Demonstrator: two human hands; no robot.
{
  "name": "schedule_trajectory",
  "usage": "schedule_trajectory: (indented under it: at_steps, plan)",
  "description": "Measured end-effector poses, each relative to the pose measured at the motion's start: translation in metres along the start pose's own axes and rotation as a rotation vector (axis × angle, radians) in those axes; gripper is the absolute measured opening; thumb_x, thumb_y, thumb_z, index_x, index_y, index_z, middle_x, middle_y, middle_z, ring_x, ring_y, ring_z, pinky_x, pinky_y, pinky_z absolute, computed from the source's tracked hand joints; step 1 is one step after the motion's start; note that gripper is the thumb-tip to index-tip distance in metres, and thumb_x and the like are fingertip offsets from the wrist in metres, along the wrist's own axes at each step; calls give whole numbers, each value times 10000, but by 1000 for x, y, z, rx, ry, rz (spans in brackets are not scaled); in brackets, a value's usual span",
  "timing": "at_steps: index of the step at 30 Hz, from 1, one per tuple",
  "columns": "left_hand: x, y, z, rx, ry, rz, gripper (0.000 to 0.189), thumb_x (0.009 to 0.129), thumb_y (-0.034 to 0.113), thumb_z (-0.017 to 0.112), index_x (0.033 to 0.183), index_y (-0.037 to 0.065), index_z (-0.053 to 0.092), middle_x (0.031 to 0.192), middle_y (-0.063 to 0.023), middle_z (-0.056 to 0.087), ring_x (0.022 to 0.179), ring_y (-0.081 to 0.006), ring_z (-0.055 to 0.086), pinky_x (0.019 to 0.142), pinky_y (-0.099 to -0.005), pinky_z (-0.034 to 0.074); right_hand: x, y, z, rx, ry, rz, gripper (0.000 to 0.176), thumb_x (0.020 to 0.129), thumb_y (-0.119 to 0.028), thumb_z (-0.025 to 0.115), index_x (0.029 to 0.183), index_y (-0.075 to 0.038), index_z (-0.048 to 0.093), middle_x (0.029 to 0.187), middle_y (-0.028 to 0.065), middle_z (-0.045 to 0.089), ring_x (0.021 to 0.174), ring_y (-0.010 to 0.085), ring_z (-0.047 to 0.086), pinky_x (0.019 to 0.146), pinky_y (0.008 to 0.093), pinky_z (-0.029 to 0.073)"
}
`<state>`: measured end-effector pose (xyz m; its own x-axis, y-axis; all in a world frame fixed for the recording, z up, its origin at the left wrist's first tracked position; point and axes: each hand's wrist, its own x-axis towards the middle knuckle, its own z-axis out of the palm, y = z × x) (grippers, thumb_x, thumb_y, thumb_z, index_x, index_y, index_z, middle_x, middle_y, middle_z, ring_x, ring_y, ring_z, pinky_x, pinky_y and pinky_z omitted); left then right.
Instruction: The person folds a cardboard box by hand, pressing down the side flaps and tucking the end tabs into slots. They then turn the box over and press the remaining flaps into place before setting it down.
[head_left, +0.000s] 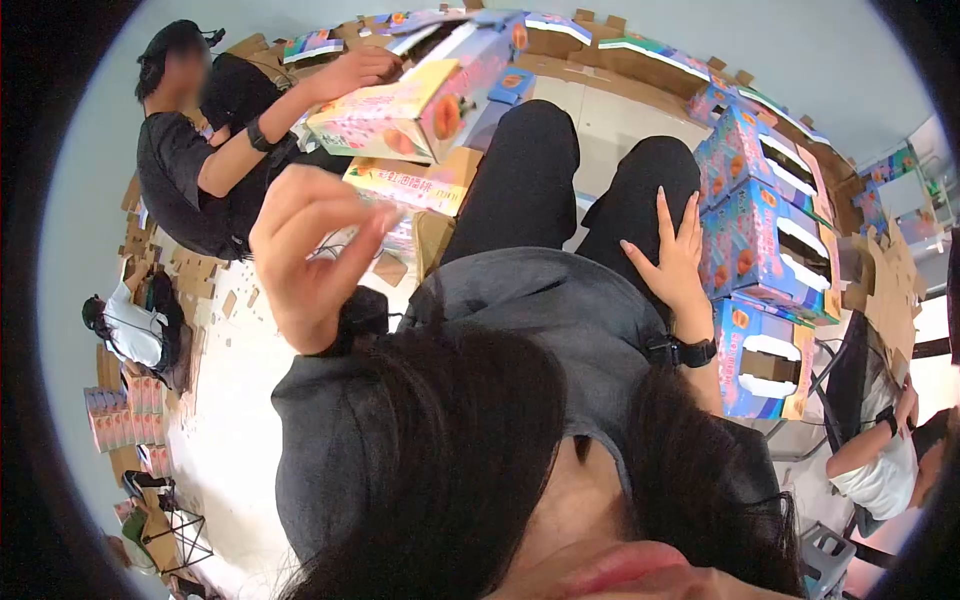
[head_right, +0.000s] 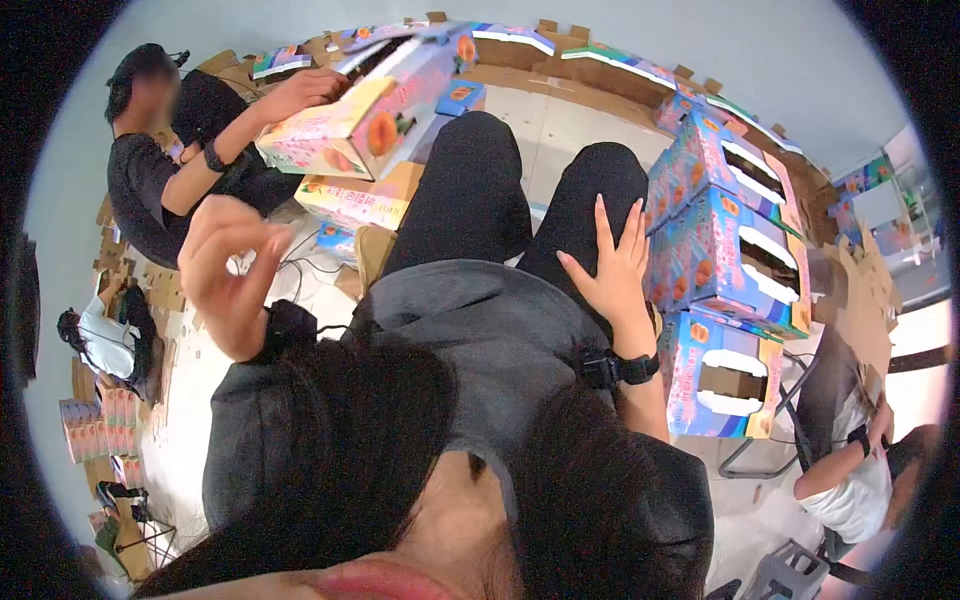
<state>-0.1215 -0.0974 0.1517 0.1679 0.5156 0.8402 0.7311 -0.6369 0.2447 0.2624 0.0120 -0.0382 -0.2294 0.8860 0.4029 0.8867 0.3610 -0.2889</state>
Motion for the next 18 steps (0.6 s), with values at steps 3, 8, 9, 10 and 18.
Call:
schedule_trajectory:
  at_steps: [3, 8, 9, 10, 18]
  plan:
    - [1, -8, 15, 67, 37, -51, 180, 663, -34, 814, 785, 39, 703, 745, -65, 645, 695, -215, 601, 633, -317, 445, 1, -2, -2, -3, -9, 18, 938, 827, -542, 708, 1586, -265, 232, 1612, 313, 22, 1477, 500, 123, 1144, 614, 184]
    - [14, -58, 52, -113, -122, -45, 185, 755, 47, 785, 903, -9, 689, 904, -117, 681, 852, -235, 646, 773, -325, 482, 0, 3, -1, 34, 1, 14, 937, 822, -525, 720, 1583, -263, 241, 1610, 317, 20, 1473, 509, 125, 1146, 610, 186]
    - [18, -82, 67, -112, -174, -96, 308, 790, 117, 785, 1043, -18, 671, 1013, -135, 683, 966, -261, 655, 893, -339, 485, 1, 2, -1, 42, 0, 16, 936, 820, -519, 724, 1582, -262, 245, 1610, 318, 21, 1472, 512, 123, 1147, 608, 185]
    - [21, -110, 86, -68, -223, -134, 468, 848, 211, 757, 1229, -19, 613, 1144, -183, 670, 1102, -303, 633, 984, -366, 461, 1, 2, -1, 52, 1, 18, 935, 819, -513, 727, 1582, -260, 249, 1609, 319, 22, 1471, 515, 122, 1149, 606, 183]
    - [-6, -258, 181, 502, -638, -661, 1019, 796, 838, 474, 1297, -41, 590, 1181, -258, 667, 1179, -364, 614, 1127, -545, 249, 1, 4, 0, 92, 24, -10, 932, 814, -486, 744, 1578, -255, 262, 1608, 321, 25, 1468, 519, 119, 1163, 580, 175]
